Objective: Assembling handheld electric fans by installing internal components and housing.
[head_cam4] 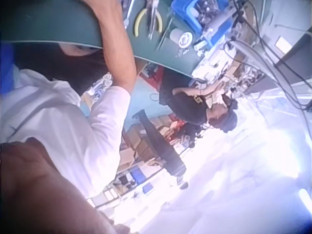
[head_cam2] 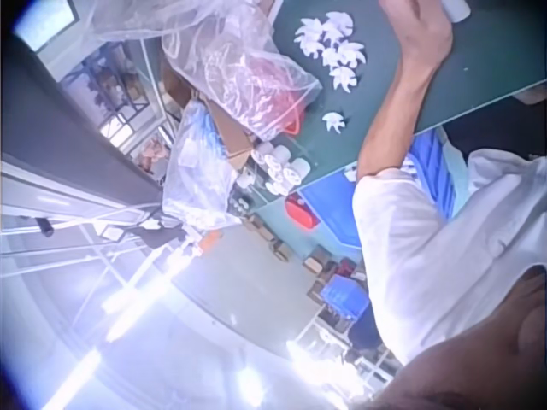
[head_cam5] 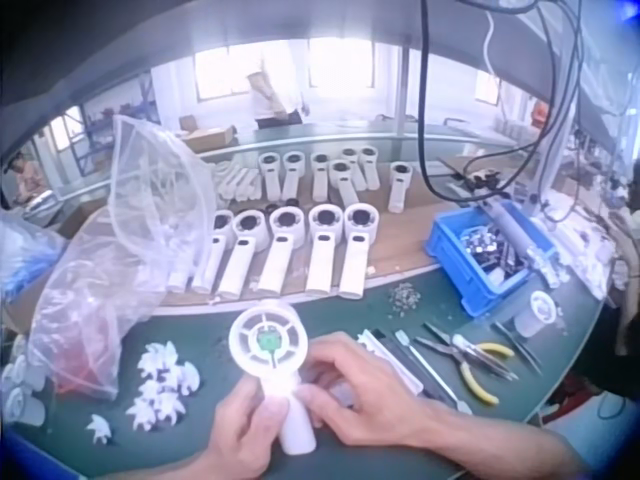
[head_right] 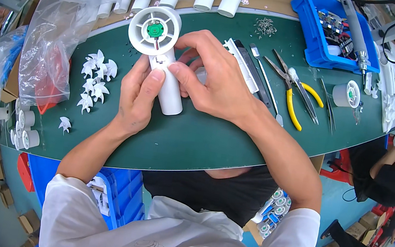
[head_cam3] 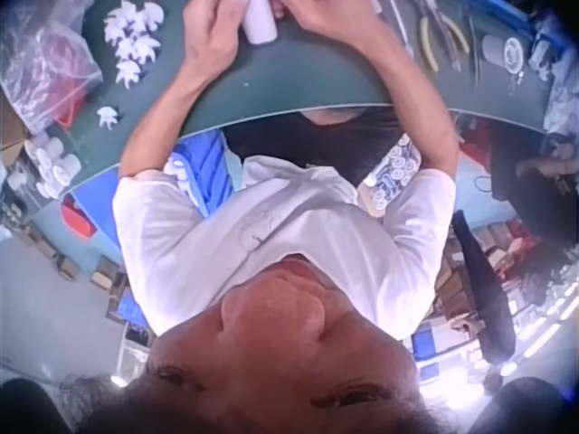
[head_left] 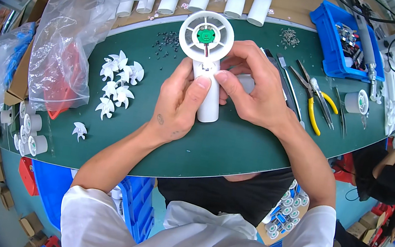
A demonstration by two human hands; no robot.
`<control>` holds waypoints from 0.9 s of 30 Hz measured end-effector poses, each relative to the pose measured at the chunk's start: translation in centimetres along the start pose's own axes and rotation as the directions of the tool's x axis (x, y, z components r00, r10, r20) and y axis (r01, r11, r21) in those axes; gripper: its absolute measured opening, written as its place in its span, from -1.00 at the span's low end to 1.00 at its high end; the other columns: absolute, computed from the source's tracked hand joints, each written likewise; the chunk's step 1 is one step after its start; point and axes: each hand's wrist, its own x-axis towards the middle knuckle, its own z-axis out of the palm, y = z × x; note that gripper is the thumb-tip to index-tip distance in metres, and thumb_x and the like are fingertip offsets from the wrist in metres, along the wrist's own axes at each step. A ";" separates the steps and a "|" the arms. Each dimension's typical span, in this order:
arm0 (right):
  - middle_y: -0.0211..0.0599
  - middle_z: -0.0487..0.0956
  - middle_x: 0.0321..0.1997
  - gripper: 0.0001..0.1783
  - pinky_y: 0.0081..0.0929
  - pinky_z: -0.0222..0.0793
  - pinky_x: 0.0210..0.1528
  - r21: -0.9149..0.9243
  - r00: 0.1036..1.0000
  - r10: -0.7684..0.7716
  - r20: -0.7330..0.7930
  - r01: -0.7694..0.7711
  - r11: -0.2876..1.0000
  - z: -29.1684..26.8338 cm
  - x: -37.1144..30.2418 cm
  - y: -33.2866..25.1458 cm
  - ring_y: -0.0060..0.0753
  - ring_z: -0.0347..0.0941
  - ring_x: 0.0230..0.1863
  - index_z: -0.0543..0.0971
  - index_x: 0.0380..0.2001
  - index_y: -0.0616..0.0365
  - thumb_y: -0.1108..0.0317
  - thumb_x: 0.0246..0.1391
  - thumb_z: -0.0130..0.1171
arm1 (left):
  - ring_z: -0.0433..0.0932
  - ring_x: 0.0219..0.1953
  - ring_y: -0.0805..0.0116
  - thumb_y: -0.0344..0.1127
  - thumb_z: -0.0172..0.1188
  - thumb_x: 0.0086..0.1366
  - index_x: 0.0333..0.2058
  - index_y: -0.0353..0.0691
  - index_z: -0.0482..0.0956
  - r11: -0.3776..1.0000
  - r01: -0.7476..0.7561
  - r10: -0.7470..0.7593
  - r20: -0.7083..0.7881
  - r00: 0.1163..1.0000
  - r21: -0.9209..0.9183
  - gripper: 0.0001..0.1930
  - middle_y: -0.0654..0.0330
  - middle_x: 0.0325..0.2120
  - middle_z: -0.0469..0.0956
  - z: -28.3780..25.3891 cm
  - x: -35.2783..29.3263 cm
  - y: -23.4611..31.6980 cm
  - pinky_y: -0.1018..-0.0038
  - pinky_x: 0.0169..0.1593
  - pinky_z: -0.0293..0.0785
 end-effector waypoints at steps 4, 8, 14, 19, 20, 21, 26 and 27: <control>-0.13 0.46 -0.10 -0.66 -0.46 0.52 -0.28 -0.002 1.000 -0.010 0.000 0.010 1.000 -0.1 0.0 0.1 -0.28 0.56 -0.24 0.44 -0.09 0.28 0.46 0.07 0.23 | 0.52 -0.24 0.43 -0.31 -0.15 0.44 0.16 -0.43 0.18 1.000 0.001 -0.001 0.000 1.000 0.003 -0.60 0.07 -0.19 0.46 0.0 0.0 0.0 0.46 -0.14 0.54; -0.13 0.46 -0.10 -0.66 -0.46 0.52 -0.28 0.000 1.000 -0.008 0.003 0.008 1.000 -0.2 0.0 0.0 -0.28 0.56 -0.24 0.44 -0.08 0.27 0.46 0.06 0.23 | 0.52 -0.25 0.43 -0.31 -0.15 0.44 0.15 -0.43 0.19 1.000 -0.008 0.008 0.004 1.000 0.012 -0.60 0.07 -0.19 0.46 0.1 0.0 0.2 0.47 -0.14 0.53; -0.12 0.50 -0.12 -0.62 -0.47 0.54 -0.19 -0.016 1.000 0.010 0.025 -0.009 1.000 -0.3 0.0 -0.3 -0.31 0.55 -0.20 0.42 -0.03 0.31 0.51 0.07 0.20 | 0.52 -0.24 0.44 -0.32 -0.15 0.44 0.14 -0.44 0.20 0.999 -0.017 0.017 -0.020 1.000 0.029 -0.61 0.08 -0.21 0.47 0.3 0.0 0.3 0.49 -0.13 0.51; -0.08 0.55 -0.15 -0.61 -0.41 0.58 -0.16 0.036 0.994 0.099 0.046 -0.100 0.994 -0.2 0.0 -0.7 -0.23 0.59 -0.16 0.40 0.01 0.34 0.45 0.13 0.18 | 0.53 -0.23 0.43 -0.32 -0.16 0.44 0.14 -0.44 0.20 0.996 -0.028 0.031 -0.030 0.999 0.084 -0.61 0.07 -0.21 0.48 0.3 0.0 0.7 0.49 -0.13 0.50; -0.08 0.55 -0.15 -0.61 -0.41 0.58 -0.16 0.036 0.994 0.098 0.046 -0.100 0.994 -0.2 0.0 -0.7 -0.23 0.59 -0.16 0.40 0.01 0.34 0.45 0.13 0.18 | 0.53 -0.23 0.43 -0.32 -0.16 0.44 0.14 -0.44 0.20 0.996 -0.029 0.031 -0.029 0.999 0.084 -0.61 0.07 -0.21 0.48 0.3 0.0 0.7 0.49 -0.13 0.50; -0.07 0.55 -0.15 -0.61 -0.41 0.58 -0.17 0.034 0.995 0.091 0.044 -0.093 0.995 -0.2 0.0 -0.6 -0.23 0.60 -0.16 0.40 0.01 0.35 0.44 0.13 0.18 | 0.53 -0.23 0.43 -0.32 -0.16 0.44 0.15 -0.44 0.19 0.997 -0.031 0.034 -0.029 0.999 0.076 -0.60 0.07 -0.21 0.48 0.3 0.0 0.6 0.49 -0.13 0.50; -0.07 0.55 -0.15 -0.61 -0.41 0.58 -0.18 0.028 0.996 0.082 0.042 -0.083 0.996 -0.2 -0.1 -0.5 -0.23 0.60 -0.17 0.39 0.01 0.36 0.44 0.13 0.18 | 0.53 -0.23 0.42 -0.32 -0.16 0.44 0.15 -0.44 0.19 0.997 -0.026 0.028 -0.026 0.999 0.074 -0.60 0.07 -0.20 0.48 0.3 -0.1 0.6 0.48 -0.13 0.51; -0.07 0.55 -0.15 -0.61 -0.41 0.58 -0.19 0.030 0.995 0.085 0.045 -0.086 0.996 -0.2 -0.1 -0.6 -0.23 0.60 -0.17 0.39 0.00 0.36 0.44 0.13 0.18 | 0.53 -0.23 0.42 -0.32 -0.15 0.44 0.15 -0.44 0.19 0.997 -0.027 0.029 -0.028 0.999 0.072 -0.60 0.07 -0.20 0.48 0.3 -0.1 0.6 0.48 -0.13 0.51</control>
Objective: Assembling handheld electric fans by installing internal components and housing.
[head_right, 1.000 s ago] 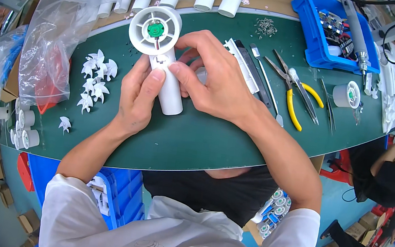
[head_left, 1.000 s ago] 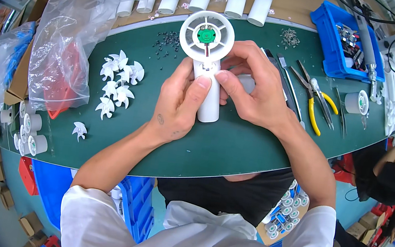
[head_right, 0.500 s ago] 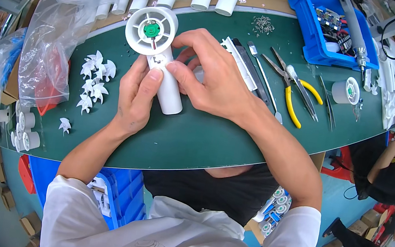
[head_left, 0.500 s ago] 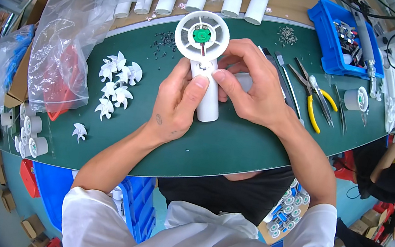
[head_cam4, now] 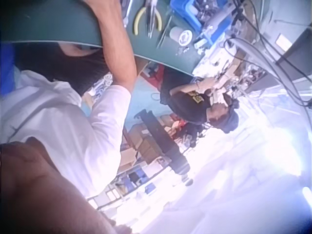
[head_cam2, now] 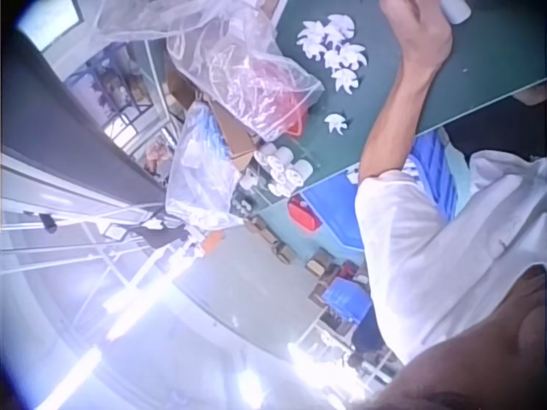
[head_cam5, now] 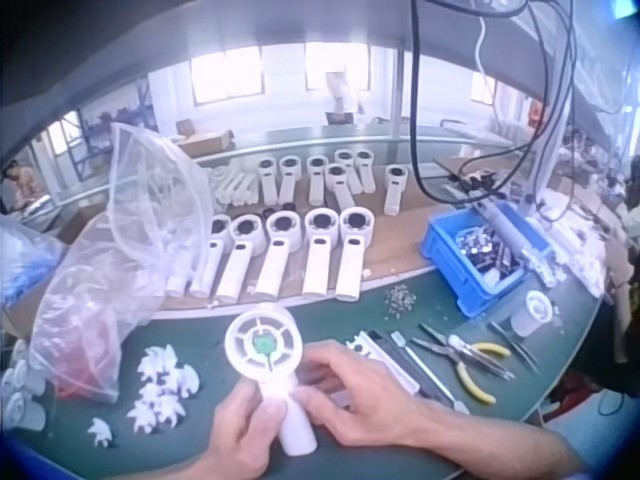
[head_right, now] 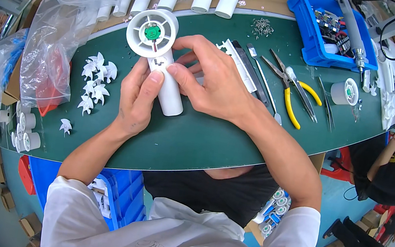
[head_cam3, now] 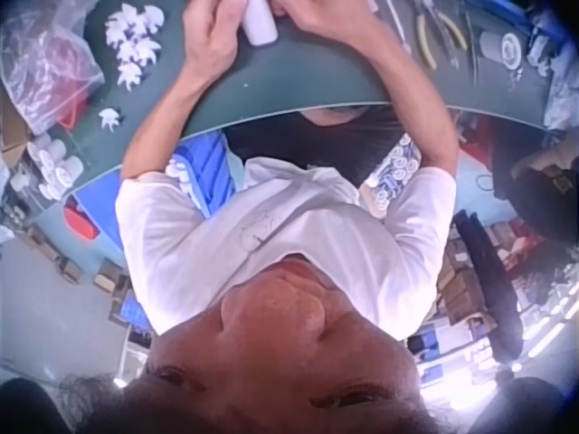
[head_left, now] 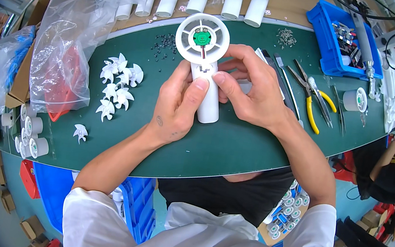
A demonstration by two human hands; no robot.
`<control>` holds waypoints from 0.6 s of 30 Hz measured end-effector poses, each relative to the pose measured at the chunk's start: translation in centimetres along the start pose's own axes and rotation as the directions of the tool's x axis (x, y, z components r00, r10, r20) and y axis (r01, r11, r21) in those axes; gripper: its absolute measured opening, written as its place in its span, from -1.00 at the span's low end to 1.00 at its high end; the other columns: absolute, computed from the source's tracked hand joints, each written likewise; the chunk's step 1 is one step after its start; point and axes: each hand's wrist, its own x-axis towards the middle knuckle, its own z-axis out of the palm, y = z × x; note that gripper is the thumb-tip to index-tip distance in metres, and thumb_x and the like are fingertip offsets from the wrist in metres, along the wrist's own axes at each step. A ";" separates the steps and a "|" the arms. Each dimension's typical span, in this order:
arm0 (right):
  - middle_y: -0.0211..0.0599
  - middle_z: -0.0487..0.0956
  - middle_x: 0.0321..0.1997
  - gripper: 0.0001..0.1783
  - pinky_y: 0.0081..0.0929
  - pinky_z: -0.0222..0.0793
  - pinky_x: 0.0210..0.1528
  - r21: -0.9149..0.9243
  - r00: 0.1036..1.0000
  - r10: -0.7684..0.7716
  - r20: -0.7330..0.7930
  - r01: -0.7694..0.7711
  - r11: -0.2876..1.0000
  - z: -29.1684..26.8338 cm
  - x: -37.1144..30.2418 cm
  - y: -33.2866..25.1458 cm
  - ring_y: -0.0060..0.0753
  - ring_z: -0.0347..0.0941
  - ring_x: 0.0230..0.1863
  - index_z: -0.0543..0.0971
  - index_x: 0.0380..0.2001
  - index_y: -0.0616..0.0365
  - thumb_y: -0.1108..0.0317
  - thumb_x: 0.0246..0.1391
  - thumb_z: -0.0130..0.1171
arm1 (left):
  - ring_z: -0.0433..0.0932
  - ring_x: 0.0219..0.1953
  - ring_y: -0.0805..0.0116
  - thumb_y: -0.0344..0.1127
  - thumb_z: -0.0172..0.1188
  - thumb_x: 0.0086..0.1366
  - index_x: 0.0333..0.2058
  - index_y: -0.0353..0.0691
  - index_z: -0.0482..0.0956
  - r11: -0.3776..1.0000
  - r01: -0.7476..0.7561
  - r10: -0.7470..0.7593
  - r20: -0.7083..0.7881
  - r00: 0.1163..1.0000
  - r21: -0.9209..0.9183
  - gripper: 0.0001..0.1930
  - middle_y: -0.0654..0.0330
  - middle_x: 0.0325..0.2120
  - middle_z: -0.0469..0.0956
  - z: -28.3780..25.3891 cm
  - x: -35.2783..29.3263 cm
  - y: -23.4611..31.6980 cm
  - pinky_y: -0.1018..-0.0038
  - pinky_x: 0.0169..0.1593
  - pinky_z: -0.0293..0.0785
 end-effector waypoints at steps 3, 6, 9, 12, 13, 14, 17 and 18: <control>-0.07 0.54 -0.15 -0.61 -0.42 0.59 -0.20 -0.001 1.000 -0.004 0.000 0.004 1.000 0.0 0.0 0.0 -0.24 0.60 -0.17 0.39 0.00 0.36 0.44 0.13 0.18 | 0.53 -0.23 0.42 -0.32 -0.15 0.44 0.15 -0.44 0.19 1.000 -0.002 0.002 -0.006 1.000 0.004 -0.60 0.07 -0.20 0.48 0.1 0.0 0.1 0.48 -0.12 0.51; -0.07 0.54 -0.15 -0.61 -0.42 0.59 -0.21 -0.002 1.000 -0.010 -0.003 0.010 1.000 0.0 0.0 0.1 -0.24 0.60 -0.16 0.39 0.00 0.36 0.45 0.13 0.17 | 0.53 -0.22 0.43 -0.32 -0.15 0.44 0.15 -0.44 0.19 1.000 -0.004 0.004 -0.008 1.000 0.010 -0.60 0.06 -0.20 0.48 0.1 0.0 0.1 0.48 -0.11 0.52; -0.07 0.54 -0.15 -0.61 -0.42 0.59 -0.21 0.003 1.000 -0.014 -0.003 0.014 1.000 0.0 0.0 0.0 -0.24 0.59 -0.16 0.39 0.00 0.36 0.45 0.13 0.18 | 0.53 -0.22 0.43 -0.32 -0.15 0.44 0.15 -0.44 0.19 1.000 -0.009 0.009 -0.009 1.000 0.013 -0.60 0.06 -0.20 0.48 0.1 0.0 0.2 0.47 -0.11 0.52; -0.07 0.54 -0.15 -0.61 -0.43 0.60 -0.22 0.001 1.000 -0.021 -0.004 0.021 1.000 0.0 0.0 0.0 -0.23 0.59 -0.16 0.39 0.00 0.36 0.46 0.12 0.18 | 0.53 -0.23 0.42 -0.32 -0.15 0.43 0.14 -0.44 0.19 1.000 -0.019 0.019 -0.003 1.000 0.014 -0.61 0.05 -0.20 0.48 0.1 0.1 0.2 0.47 -0.10 0.52; -0.07 0.53 -0.15 -0.61 -0.43 0.60 -0.23 -0.001 1.000 -0.026 -0.006 0.026 1.000 0.0 0.0 -0.1 -0.23 0.59 -0.16 0.39 0.00 0.36 0.46 0.12 0.18 | 0.53 -0.23 0.42 -0.32 -0.15 0.43 0.13 -0.45 0.19 1.000 -0.026 0.026 0.005 1.000 0.014 -0.61 0.05 -0.21 0.48 0.1 0.1 0.2 0.46 -0.10 0.51; -0.07 0.53 -0.15 -0.61 -0.43 0.60 -0.23 -0.001 1.000 -0.026 -0.007 0.026 1.000 0.0 0.0 -0.1 -0.23 0.59 -0.16 0.39 0.00 0.36 0.46 0.12 0.18 | 0.53 -0.23 0.42 -0.32 -0.15 0.43 0.13 -0.45 0.19 1.000 -0.026 0.026 0.006 1.000 0.014 -0.61 0.05 -0.21 0.48 0.1 0.1 0.2 0.46 -0.10 0.51; -0.07 0.53 -0.13 -0.61 -0.45 0.60 -0.25 0.008 1.000 -0.015 0.003 0.015 1.000 0.0 0.0 -0.1 -0.25 0.59 -0.16 0.40 0.01 0.35 0.46 0.12 0.17 | 0.53 -0.23 0.41 -0.32 -0.16 0.43 0.12 -0.45 0.20 0.999 -0.020 0.020 -0.001 1.000 0.028 -0.61 0.05 -0.22 0.48 0.2 0.1 0.3 0.46 -0.10 0.51; -0.08 0.52 -0.11 -0.61 -0.46 0.60 -0.26 0.013 1.000 -0.018 0.003 0.018 1.000 0.0 0.0 -0.1 -0.26 0.59 -0.16 0.40 0.01 0.35 0.47 0.13 0.17 | 0.53 -0.23 0.41 -0.32 -0.16 0.43 0.12 -0.45 0.20 1.000 -0.012 0.012 -0.006 1.000 0.017 -0.62 0.06 -0.23 0.48 0.2 0.1 0.4 0.46 -0.10 0.51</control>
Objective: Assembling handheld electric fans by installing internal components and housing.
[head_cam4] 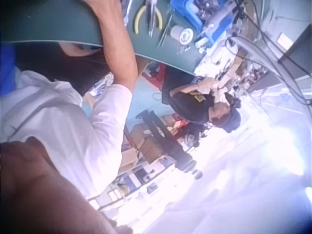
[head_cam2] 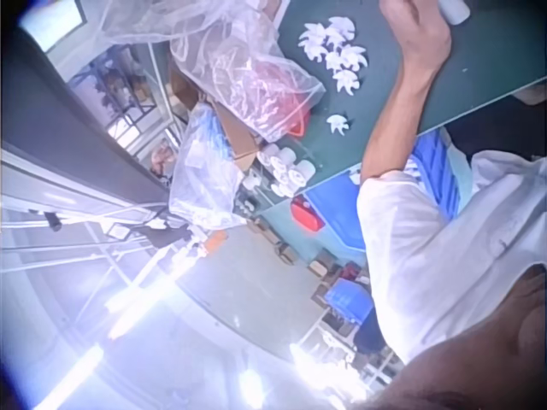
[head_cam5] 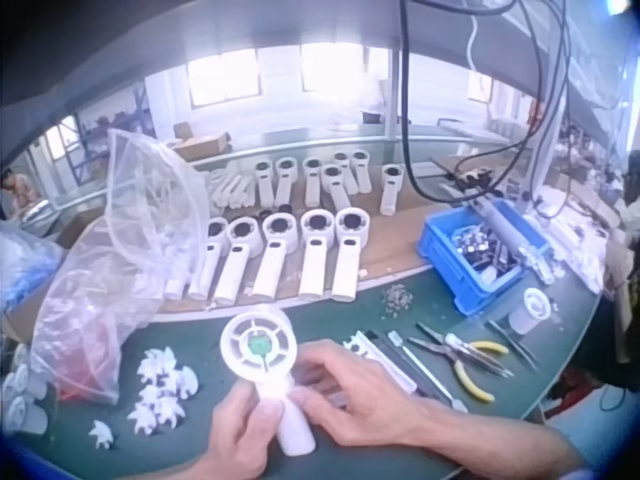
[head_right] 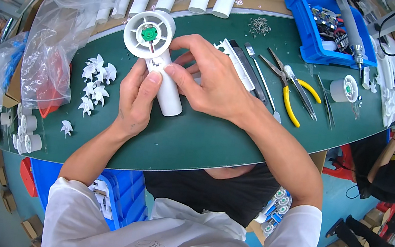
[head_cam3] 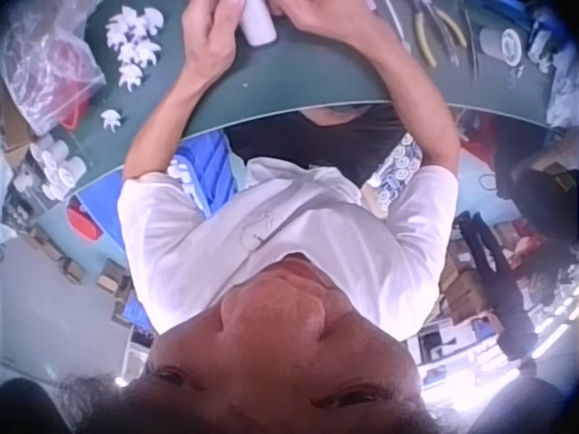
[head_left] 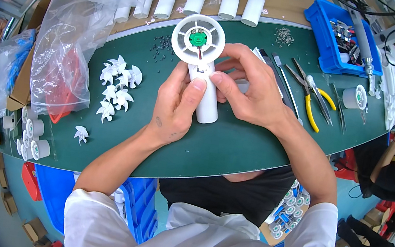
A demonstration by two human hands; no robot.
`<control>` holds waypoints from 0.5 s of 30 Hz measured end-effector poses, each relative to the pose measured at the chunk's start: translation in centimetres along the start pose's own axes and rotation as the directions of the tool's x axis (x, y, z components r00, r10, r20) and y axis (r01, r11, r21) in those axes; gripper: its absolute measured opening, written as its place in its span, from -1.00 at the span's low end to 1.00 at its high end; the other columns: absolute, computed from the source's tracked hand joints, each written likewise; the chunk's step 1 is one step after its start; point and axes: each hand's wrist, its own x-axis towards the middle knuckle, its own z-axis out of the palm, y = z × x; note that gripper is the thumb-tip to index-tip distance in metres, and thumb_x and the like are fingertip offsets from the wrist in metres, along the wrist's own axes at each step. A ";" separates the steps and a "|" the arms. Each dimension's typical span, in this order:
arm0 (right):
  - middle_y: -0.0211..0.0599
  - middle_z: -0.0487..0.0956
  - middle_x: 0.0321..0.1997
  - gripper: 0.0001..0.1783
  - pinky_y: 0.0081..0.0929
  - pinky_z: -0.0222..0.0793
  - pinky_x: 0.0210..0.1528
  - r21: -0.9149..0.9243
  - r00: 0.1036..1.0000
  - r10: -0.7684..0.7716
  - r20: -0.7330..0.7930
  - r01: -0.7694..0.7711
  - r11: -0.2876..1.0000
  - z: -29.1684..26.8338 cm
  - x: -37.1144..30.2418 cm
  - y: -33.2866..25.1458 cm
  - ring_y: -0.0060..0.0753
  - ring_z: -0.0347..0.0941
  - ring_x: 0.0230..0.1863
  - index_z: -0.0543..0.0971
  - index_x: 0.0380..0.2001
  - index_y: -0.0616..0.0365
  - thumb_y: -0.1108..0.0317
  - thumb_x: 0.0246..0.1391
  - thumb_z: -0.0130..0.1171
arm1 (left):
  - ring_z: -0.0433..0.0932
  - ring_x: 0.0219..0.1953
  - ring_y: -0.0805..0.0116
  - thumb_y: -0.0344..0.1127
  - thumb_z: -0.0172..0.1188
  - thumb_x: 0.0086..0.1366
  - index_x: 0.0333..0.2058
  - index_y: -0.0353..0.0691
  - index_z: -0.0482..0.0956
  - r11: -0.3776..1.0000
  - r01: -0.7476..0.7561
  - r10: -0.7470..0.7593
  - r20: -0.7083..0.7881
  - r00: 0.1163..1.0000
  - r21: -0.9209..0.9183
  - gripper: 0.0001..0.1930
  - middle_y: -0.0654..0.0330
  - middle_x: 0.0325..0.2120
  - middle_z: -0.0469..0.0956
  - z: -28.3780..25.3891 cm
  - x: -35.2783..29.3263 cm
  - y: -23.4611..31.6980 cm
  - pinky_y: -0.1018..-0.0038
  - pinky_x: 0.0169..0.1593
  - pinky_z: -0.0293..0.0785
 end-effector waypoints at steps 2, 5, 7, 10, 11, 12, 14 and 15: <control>-0.08 0.51 -0.10 -0.61 -0.46 0.60 -0.27 0.005 1.000 -0.004 -0.001 0.004 1.000 0.0 0.0 0.0 -0.27 0.59 -0.16 0.40 0.01 0.36 0.47 0.13 0.17 | 0.53 -0.23 0.41 -0.32 -0.16 0.43 0.11 -0.45 0.20 1.000 0.008 -0.008 -0.004 1.000 -0.011 -0.62 0.06 -0.23 0.49 0.0 0.0 0.0 0.46 -0.10 0.51; -0.09 0.50 -0.08 -0.62 -0.47 0.60 -0.27 0.022 1.000 0.008 0.003 -0.008 1.000 0.0 0.0 0.0 -0.29 0.59 -0.16 0.40 0.01 0.35 0.47 0.13 0.17 | 0.53 -0.23 0.41 -0.32 -0.16 0.43 0.11 -0.45 0.21 1.000 0.008 -0.008 -0.001 1.000 -0.002 -0.62 0.06 -0.23 0.49 0.0 0.0 0.0 0.46 -0.10 0.51; -0.09 0.50 -0.07 -0.62 -0.47 0.60 -0.26 0.012 1.000 -0.008 0.001 0.008 1.000 0.0 0.0 0.1 -0.29 0.59 -0.15 0.40 0.01 0.35 0.48 0.13 0.17 | 0.53 -0.23 0.41 -0.32 -0.16 0.43 0.11 -0.45 0.21 1.000 0.000 0.000 0.011 1.000 0.007 -0.62 0.06 -0.23 0.49 -0.1 0.0 0.0 0.45 -0.10 0.52; -0.09 0.50 -0.07 -0.62 -0.46 0.60 -0.24 -0.002 1.000 -0.021 -0.003 0.021 1.000 0.0 0.0 0.1 -0.28 0.59 -0.15 0.40 0.01 0.34 0.48 0.12 0.17 | 0.53 -0.22 0.41 -0.32 -0.16 0.43 0.12 -0.46 0.20 1.000 0.005 -0.005 0.004 1.000 -0.007 -0.61 0.05 -0.22 0.49 -0.1 0.0 -0.1 0.45 -0.09 0.52; -0.09 0.50 -0.07 -0.62 -0.46 0.60 -0.24 -0.002 1.000 -0.021 -0.004 0.021 1.000 0.0 0.0 0.1 -0.28 0.59 -0.15 0.40 0.01 0.34 0.48 0.12 0.17 | 0.53 -0.22 0.41 -0.32 -0.16 0.43 0.12 -0.46 0.20 1.000 0.005 -0.005 0.005 1.000 -0.007 -0.61 0.05 -0.22 0.49 -0.1 -0.1 -0.1 0.45 -0.09 0.52; -0.09 0.50 -0.06 -0.62 -0.46 0.60 -0.24 -0.001 1.000 -0.018 -0.002 0.018 1.000 0.0 0.0 0.1 -0.27 0.59 -0.15 0.40 0.01 0.34 0.49 0.12 0.17 | 0.54 -0.22 0.40 -0.32 -0.16 0.43 0.12 -0.46 0.20 1.000 0.010 -0.010 0.000 1.000 -0.013 -0.61 0.04 -0.21 0.49 -0.1 -0.1 -0.1 0.45 -0.09 0.52; -0.09 0.50 -0.06 -0.61 -0.46 0.60 -0.23 -0.001 1.000 -0.016 -0.001 0.016 1.000 0.0 0.0 0.2 -0.27 0.59 -0.15 0.40 0.01 0.35 0.49 0.12 0.17 | 0.54 -0.21 0.40 -0.32 -0.16 0.43 0.13 -0.46 0.20 1.000 0.016 -0.016 -0.004 1.000 -0.019 -0.61 0.04 -0.20 0.48 0.0 -0.1 -0.1 0.45 -0.09 0.53; -0.09 0.50 -0.06 -0.62 -0.46 0.60 -0.23 -0.001 1.000 -0.018 -0.002 0.018 1.000 0.0 0.0 0.2 -0.27 0.59 -0.15 0.40 0.01 0.35 0.49 0.12 0.17 | 0.54 -0.20 0.40 -0.32 -0.16 0.43 0.13 -0.46 0.19 1.000 0.011 -0.011 -0.002 1.000 -0.013 -0.61 0.04 -0.19 0.48 0.0 0.0 0.0 0.45 -0.08 0.53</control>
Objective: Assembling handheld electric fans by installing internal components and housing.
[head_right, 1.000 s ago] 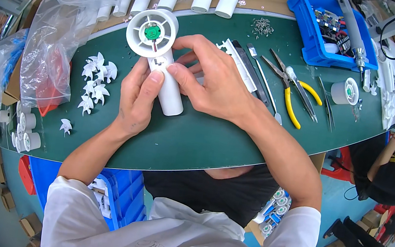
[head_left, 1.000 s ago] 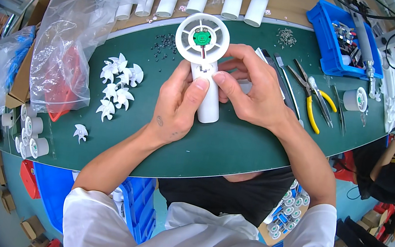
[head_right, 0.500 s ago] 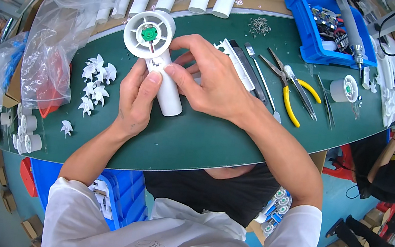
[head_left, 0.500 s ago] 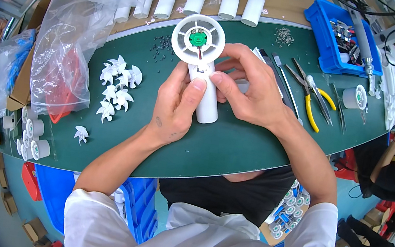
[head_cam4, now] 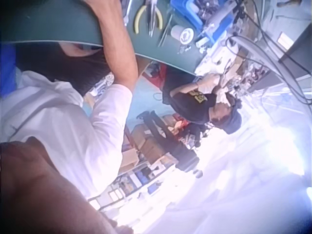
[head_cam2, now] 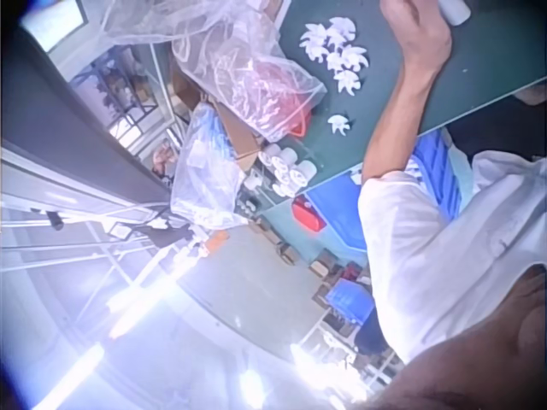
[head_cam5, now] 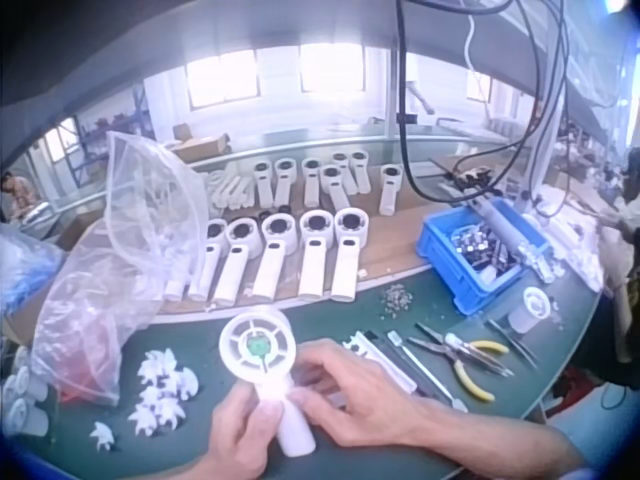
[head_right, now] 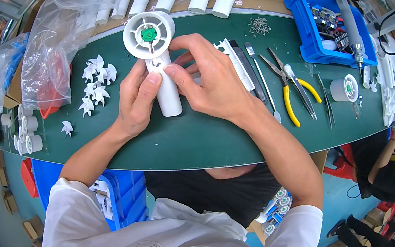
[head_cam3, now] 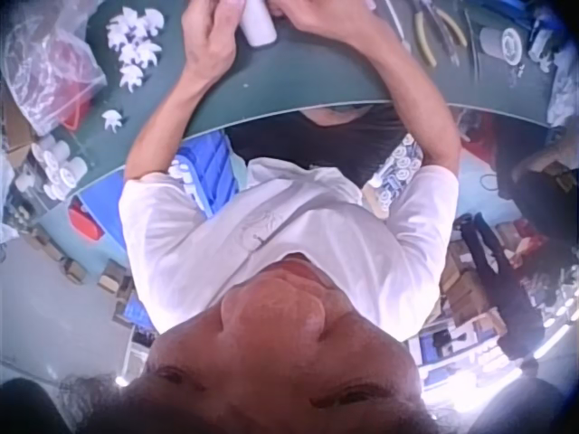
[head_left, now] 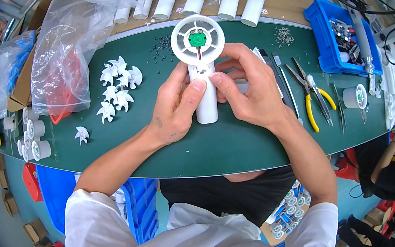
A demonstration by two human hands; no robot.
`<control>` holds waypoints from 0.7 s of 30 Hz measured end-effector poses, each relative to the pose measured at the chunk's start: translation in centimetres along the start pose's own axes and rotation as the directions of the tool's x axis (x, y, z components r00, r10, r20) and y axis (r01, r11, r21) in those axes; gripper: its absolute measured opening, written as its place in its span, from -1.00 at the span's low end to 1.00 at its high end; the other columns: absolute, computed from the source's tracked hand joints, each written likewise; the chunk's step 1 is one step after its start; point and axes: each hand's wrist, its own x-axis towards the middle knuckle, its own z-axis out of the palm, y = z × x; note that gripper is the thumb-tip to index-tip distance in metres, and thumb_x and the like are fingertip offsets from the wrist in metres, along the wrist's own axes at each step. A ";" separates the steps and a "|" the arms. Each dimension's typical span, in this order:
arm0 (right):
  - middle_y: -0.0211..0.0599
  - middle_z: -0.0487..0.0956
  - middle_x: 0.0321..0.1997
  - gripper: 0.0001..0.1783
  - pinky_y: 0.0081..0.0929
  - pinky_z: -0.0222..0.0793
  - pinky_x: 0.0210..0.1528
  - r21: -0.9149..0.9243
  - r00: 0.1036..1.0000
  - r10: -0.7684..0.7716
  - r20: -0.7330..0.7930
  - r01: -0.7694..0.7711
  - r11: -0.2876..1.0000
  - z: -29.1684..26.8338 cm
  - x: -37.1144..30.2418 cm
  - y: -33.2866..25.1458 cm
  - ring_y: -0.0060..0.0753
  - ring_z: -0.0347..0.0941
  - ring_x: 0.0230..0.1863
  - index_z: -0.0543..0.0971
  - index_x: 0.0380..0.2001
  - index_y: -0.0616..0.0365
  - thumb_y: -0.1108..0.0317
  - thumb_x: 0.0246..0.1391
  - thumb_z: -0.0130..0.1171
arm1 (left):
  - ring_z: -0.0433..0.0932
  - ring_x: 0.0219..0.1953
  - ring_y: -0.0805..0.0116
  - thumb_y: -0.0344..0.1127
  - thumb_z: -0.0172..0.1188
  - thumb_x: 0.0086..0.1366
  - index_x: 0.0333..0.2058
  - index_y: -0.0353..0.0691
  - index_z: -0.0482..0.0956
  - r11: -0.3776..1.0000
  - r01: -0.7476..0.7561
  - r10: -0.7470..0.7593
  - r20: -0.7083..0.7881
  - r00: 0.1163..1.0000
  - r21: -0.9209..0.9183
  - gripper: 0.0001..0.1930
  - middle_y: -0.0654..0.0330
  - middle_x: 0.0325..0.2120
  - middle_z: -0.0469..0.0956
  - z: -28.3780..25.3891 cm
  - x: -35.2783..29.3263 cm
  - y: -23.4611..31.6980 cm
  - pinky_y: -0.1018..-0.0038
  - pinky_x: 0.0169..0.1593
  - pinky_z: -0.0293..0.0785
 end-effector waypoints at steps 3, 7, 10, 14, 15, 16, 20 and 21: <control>-0.09 0.50 -0.06 -0.62 -0.46 0.60 -0.23 0.000 1.000 -0.004 -0.002 0.004 1.000 0.0 0.0 0.0 -0.27 0.59 -0.15 0.40 0.01 0.35 0.49 0.12 0.17 | 0.55 -0.20 0.39 -0.32 -0.16 0.43 0.13 -0.46 0.19 1.000 -0.004 0.004 0.001 1.000 0.003 -0.60 0.04 -0.18 0.48 0.0 0.0 0.0 0.45 -0.08 0.53; -0.09 0.49 -0.06 -0.62 -0.47 0.60 -0.25 0.003 1.000 -0.007 0.003 0.007 1.000 0.0 0.0 -0.1 -0.29 0.58 -0.16 0.40 0.01 0.35 0.50 0.12 0.17 | 0.55 -0.19 0.38 -0.31 -0.15 0.43 0.12 -0.46 0.20 1.000 -0.019 0.019 -0.005 1.000 0.002 -0.61 0.03 -0.18 0.48 -0.1 -0.1 -0.2 0.45 -0.08 0.53; -0.09 0.49 -0.06 -0.62 -0.48 0.60 -0.25 0.006 1.000 -0.009 -0.002 0.009 1.000 -0.1 0.0 -0.1 -0.30 0.58 -0.16 0.40 0.00 0.34 0.50 0.12 0.17 | 0.55 -0.19 0.38 -0.30 -0.14 0.42 0.11 -0.46 0.21 1.000 -0.014 0.014 0.004 1.000 0.017 -0.60 0.03 -0.18 0.48 -0.1 0.0 -0.1 0.45 -0.08 0.52; -0.09 0.50 -0.06 -0.62 -0.48 0.59 -0.25 0.004 1.000 -0.013 -0.003 0.013 1.000 0.0 0.0 0.0 -0.30 0.58 -0.16 0.41 0.00 0.34 0.50 0.12 0.17 | 0.55 -0.18 0.38 -0.30 -0.14 0.42 0.12 -0.47 0.21 1.000 -0.015 0.015 0.000 1.000 0.024 -0.60 0.03 -0.19 0.48 -0.1 0.0 -0.2 0.45 -0.08 0.52; -0.09 0.50 -0.07 -0.62 -0.48 0.59 -0.25 0.000 1.000 -0.015 -0.002 0.015 1.000 0.0 0.0 0.0 -0.29 0.58 -0.16 0.41 0.00 0.34 0.50 0.12 0.17 | 0.55 -0.19 0.38 -0.30 -0.14 0.42 0.12 -0.47 0.20 1.000 -0.014 0.014 -0.004 1.000 0.020 -0.60 0.04 -0.19 0.48 0.0 0.0 -0.1 0.45 -0.08 0.52; -0.09 0.50 -0.07 -0.63 -0.48 0.59 -0.25 -0.004 1.000 -0.017 -0.001 0.017 1.000 0.0 0.0 0.1 -0.29 0.58 -0.16 0.41 0.00 0.34 0.49 0.12 0.17 | 0.55 -0.19 0.39 -0.30 -0.14 0.42 0.12 -0.46 0.20 1.000 -0.012 0.012 -0.007 1.000 0.017 -0.60 0.04 -0.19 0.48 0.0 0.0 -0.1 0.45 -0.08 0.52; -0.09 0.50 -0.07 -0.63 -0.48 0.59 -0.24 -0.004 1.000 -0.017 -0.006 0.017 1.000 0.0 0.0 0.0 -0.28 0.58 -0.16 0.41 0.00 0.34 0.49 0.12 0.17 | 0.54 -0.21 0.40 -0.30 -0.15 0.42 0.12 -0.46 0.20 1.000 -0.022 0.022 -0.003 1.000 0.013 -0.60 0.04 -0.20 0.48 -0.1 0.0 -0.1 0.45 -0.09 0.52; -0.09 0.50 -0.07 -0.63 -0.47 0.58 -0.24 -0.006 1.000 -0.018 -0.007 0.018 1.000 0.0 0.0 0.0 -0.28 0.58 -0.16 0.41 0.00 0.34 0.49 0.12 0.17 | 0.54 -0.21 0.40 -0.30 -0.15 0.42 0.12 -0.46 0.20 1.000 -0.026 0.026 0.001 1.000 0.015 -0.60 0.04 -0.20 0.48 -0.1 0.1 -0.1 0.45 -0.09 0.53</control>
